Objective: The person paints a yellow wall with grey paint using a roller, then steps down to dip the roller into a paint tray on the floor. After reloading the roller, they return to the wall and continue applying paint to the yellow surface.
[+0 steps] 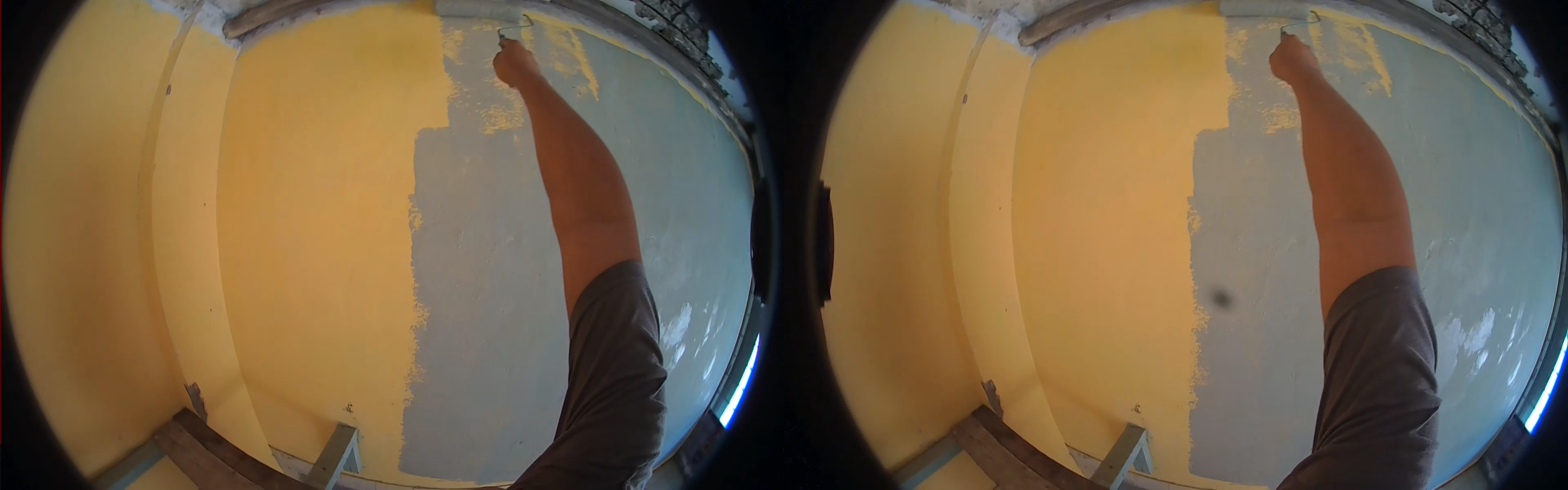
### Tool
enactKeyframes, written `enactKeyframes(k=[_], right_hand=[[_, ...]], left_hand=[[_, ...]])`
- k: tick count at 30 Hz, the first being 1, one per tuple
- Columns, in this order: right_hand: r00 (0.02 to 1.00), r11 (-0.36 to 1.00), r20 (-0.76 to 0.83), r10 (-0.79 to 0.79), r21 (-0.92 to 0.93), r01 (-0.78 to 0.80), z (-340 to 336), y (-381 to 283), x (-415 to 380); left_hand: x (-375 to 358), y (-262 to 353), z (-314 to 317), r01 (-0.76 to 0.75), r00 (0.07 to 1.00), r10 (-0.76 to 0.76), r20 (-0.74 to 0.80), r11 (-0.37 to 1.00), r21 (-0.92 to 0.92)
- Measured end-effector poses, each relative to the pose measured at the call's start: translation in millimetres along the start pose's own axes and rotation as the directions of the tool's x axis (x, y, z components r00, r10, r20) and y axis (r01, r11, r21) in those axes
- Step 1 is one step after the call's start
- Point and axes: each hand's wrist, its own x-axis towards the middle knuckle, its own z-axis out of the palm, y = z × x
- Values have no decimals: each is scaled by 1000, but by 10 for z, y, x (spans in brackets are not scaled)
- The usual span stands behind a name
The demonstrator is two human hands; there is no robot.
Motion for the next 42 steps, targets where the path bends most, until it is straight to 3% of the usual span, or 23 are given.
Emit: enactKeyframes(k=[2,3,4,6,8,9,11,14,18,21,22,24,30,32,34,38,40,41,42], right_hand=[[970,857,100,-220,-456,241,-218,-106,-205],[996,996,-51,-73,-51,70,-198,-93,-270],[985,922,-114,131,380,-79,-138,-94,-380],[984,920,-117,135,384,-81,-114,-83,-728],[977,828,115,180,519,-213,-408,-166,-1219],[974,835,124,188,503,-225,-320,-147,-1381],[987,881,-56,149,461,-106,-131,-127,-1604],[971,841,56,232,491,-229,-186,-281,-2253],[973,835,53,223,506,-219,-116,-288,-2940],[965,820,118,235,509,-262,-261,-324,-3442],[961,822,133,242,499,-276,-297,-334,-3598],[972,806,52,229,550,-219,-248,-342,-3907],[939,791,234,254,508,-340,-432,-418,-4716],[933,777,256,252,521,-353,-509,-429,-4751],[927,768,281,249,526,-366,-557,-417,-4701],[954,781,189,231,549,-298,-520,-382,-4248],[951,788,194,242,533,-309,-542,-370,-3913],[951,785,191,243,538,-308,-556,-360,-3751],[951,792,197,238,527,-307,-558,-351,-3585]], left_hand=[[-15,-7,2,2,1000,-2,-5,1000,-3],[-30,-22,-8,-2,1000,2,-2,1000,-2],[-37,-41,-4,-3,1000,3,-2,1000,-5],[-66,-103,-22,-13,1000,13,-4,1000,-9],[-102,-189,-32,-19,1000,19,5,1000,-21],[-118,-233,-20,-22,1000,22,8,999,-29],[-140,-303,-20,-25,1000,26,8,999,-48],[-187,-369,-23,-22,1000,23,9,997,-78],[-303,-512,28,-6,1000,6,3,986,-167],[-381,-171,16,113,993,-117,-14,977,-178],[-406,12,16,211,975,-220,-35,961,-178],[-431,208,-34,215,977,-214,16,969,-120],[-454,332,-59,237,969,-228,97,967,-95],[-462,291,-49,240,968,-228,106,964,-119],[-448,258,-46,235,968,-231,101,971,-30],[-361,115,9,250,967,-247,67,968,-31],[-284,170,-56,341,905,-351,238,936,83],[-273,84,-23,339,908,-348,233,938,80],[-289,-76,25,245,952,-235,195,969,-24]])
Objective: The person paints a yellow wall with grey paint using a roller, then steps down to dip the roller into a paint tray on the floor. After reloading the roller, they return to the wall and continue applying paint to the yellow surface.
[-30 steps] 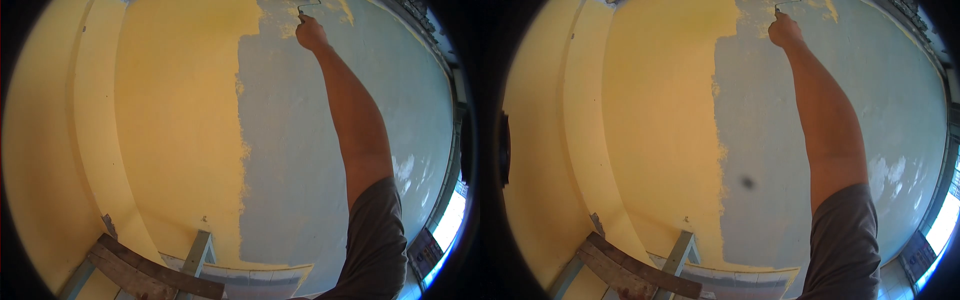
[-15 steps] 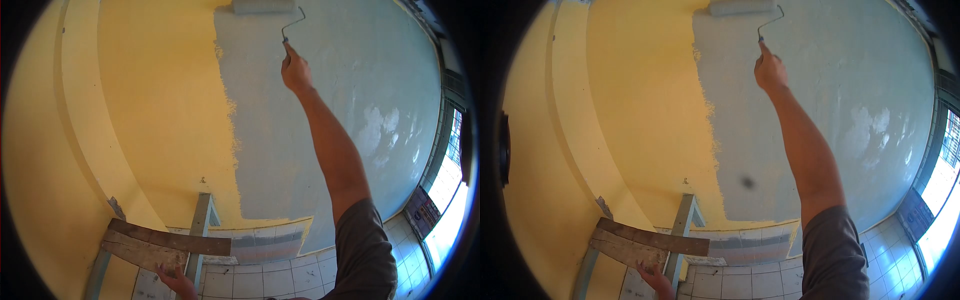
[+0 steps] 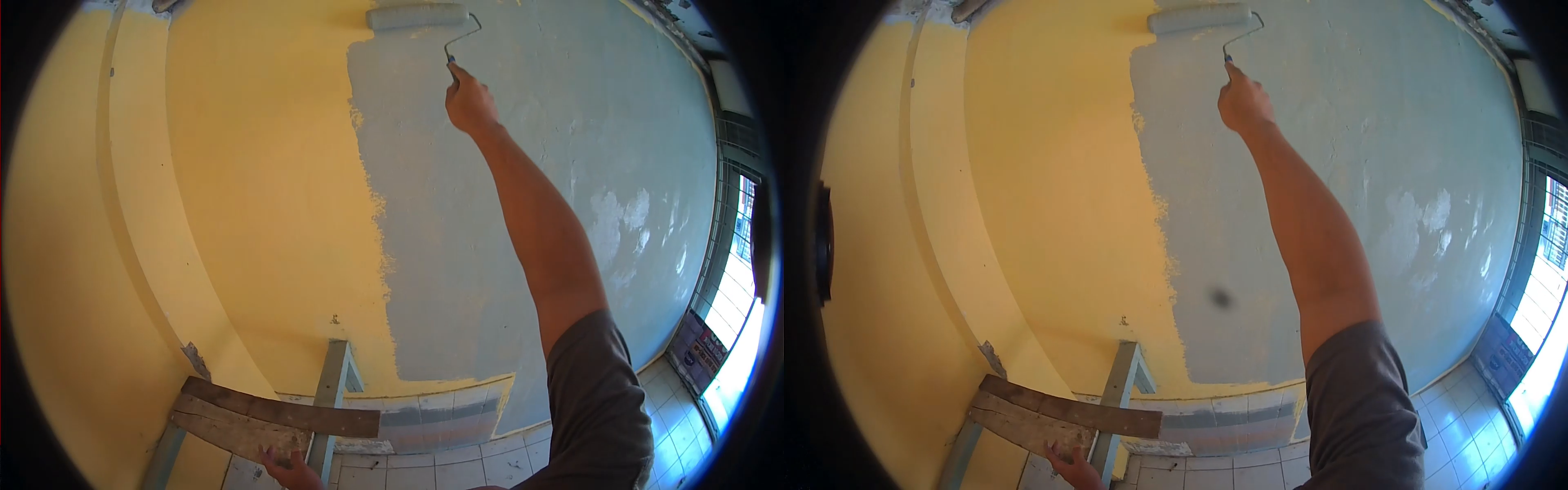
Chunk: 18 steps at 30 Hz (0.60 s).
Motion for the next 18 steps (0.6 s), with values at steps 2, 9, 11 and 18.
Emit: enactKeyframes(k=[2,9,11,18], right_hand=[[1000,1000,7,-8,-8,8,-11,-79,234],[1000,1000,-16,5,19,-5,99,-27,231],[1000,1000,-3,16,12,-16,194,114,-20],[999,996,-38,11,88,-7,538,567,-1300]], left_hand=[[-7,-24,27,-121,992,117,-55,989,-83],[32,-153,47,-106,993,93,-73,970,-217],[31,-177,45,-137,987,124,-98,980,-141],[-77,12,54,-89,992,92,-84,995,38]])
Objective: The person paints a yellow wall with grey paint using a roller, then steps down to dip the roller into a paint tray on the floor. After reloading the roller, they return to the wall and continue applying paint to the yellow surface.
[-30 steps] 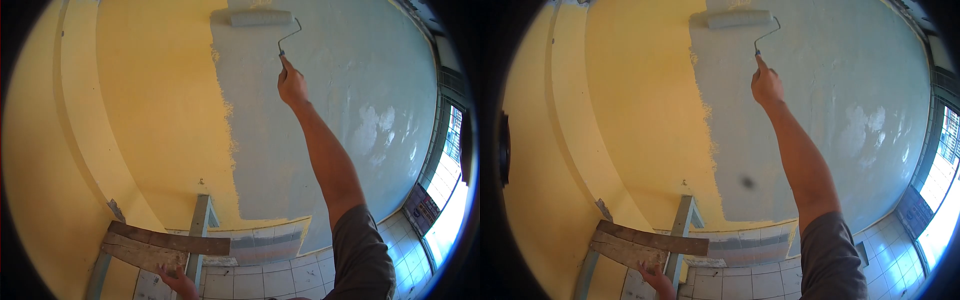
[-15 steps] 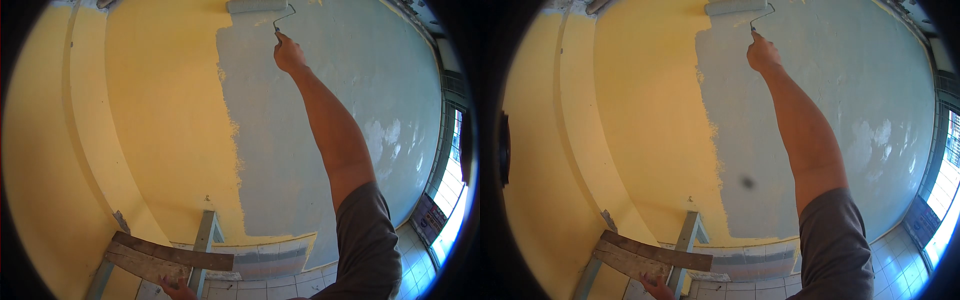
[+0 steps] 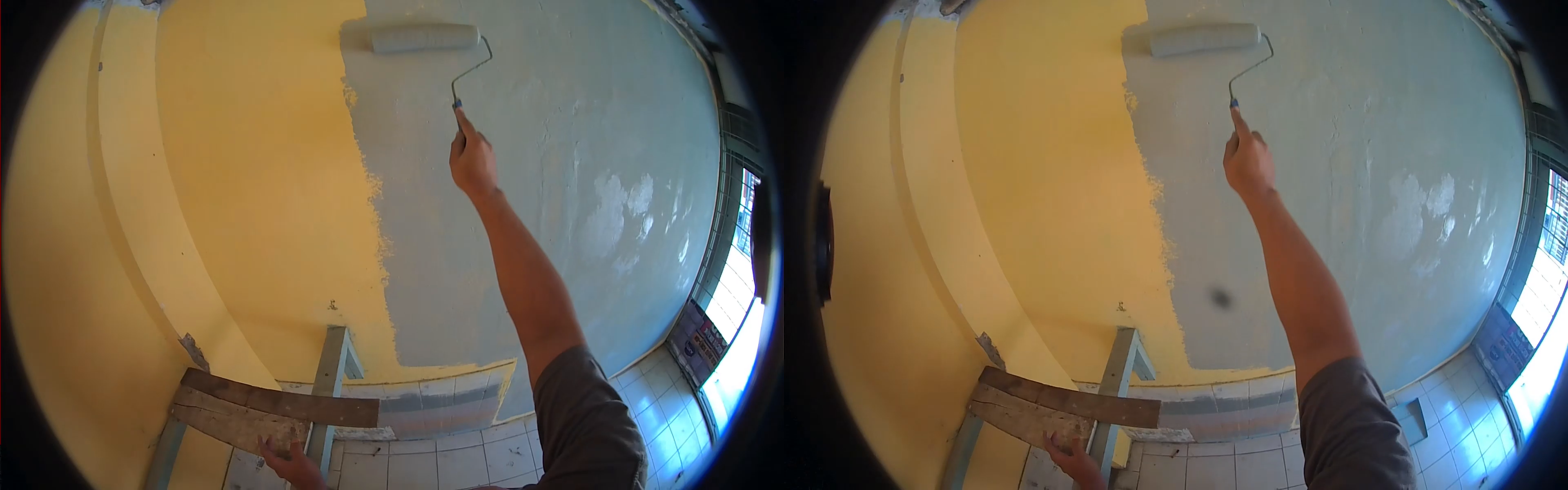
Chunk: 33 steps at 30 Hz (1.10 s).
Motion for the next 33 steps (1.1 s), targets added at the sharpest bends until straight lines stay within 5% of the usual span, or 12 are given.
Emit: enactKeyframes(k=[24,33], right_hand=[[985,989,92,143,-41,-139,-189,1060,-3515],[901,929,232,368,-39,-369,-430,1049,-4321]], left_hand=[[-88,252,-47,17,1000,-17,7,996,-91],[-53,158,-19,8,1000,-8,-4,993,-117]])
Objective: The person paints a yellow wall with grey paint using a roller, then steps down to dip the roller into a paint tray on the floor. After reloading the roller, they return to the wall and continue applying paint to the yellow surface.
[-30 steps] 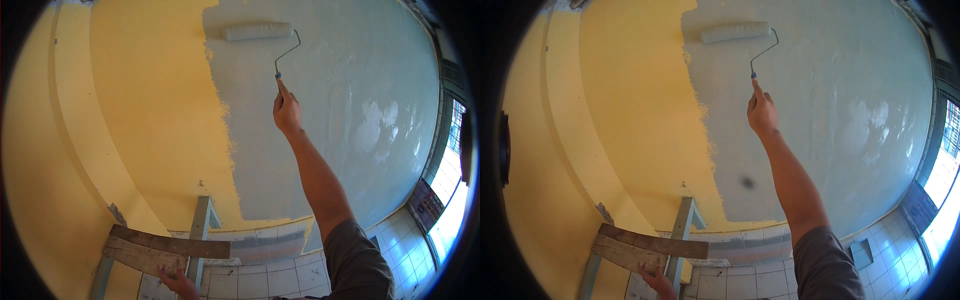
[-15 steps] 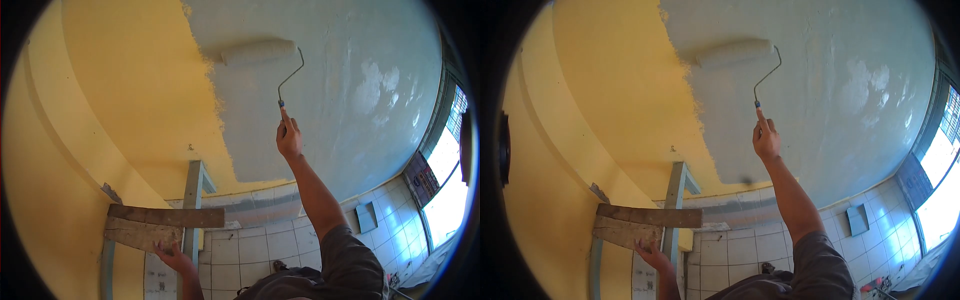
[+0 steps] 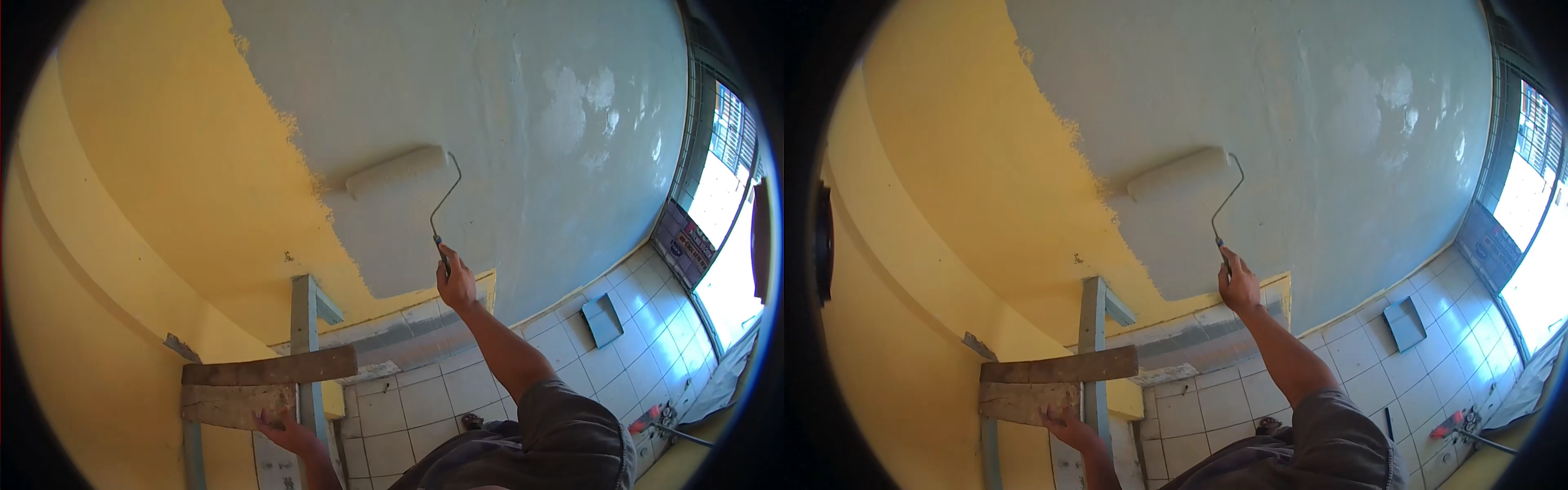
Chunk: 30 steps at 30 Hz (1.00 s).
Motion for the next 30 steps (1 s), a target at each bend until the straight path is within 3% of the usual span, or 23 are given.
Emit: enactKeyframes(k=[1,3,4,6,10,12,20,24,26,30], right_hand=[[1000,1000,-12,1,0,-1,-79,-71,-21],[952,967,171,253,-9,-256,-254,-203,-91],[953,966,162,255,-4,-258,-253,-174,-155],[998,994,-4,63,86,-62,-276,-121,-230],[999,993,-13,47,107,-45,-514,-163,-286],[993,991,-117,-22,132,38,-645,-175,-257],[988,995,-148,-52,77,64,-1352,156,296],[992,995,-124,-28,87,39,-1514,494,518],[974,991,-198,-110,55,123,-1512,702,659],[983,989,-169,-77,112,97,-1624,966,914]], left_hand=[[7,-13,8,-4,1000,4,-11,1000,-7],[3,0,8,-14,1000,14,2,1000,12],[1,17,-3,-18,1000,17,9,999,37],[-9,52,7,-15,1000,15,15,999,33],[11,-20,2,-35,999,34,8,998,46],[28,-34,2,-24,1000,23,15,999,42],[15,-68,-51,-30,1000,31,-6,996,79],[179,-406,-84,-79,991,86,-98,994,73],[255,-471,-25,-124,980,133,-149,990,70],[187,-372,-54,-67,967,104,-234,985,161]])
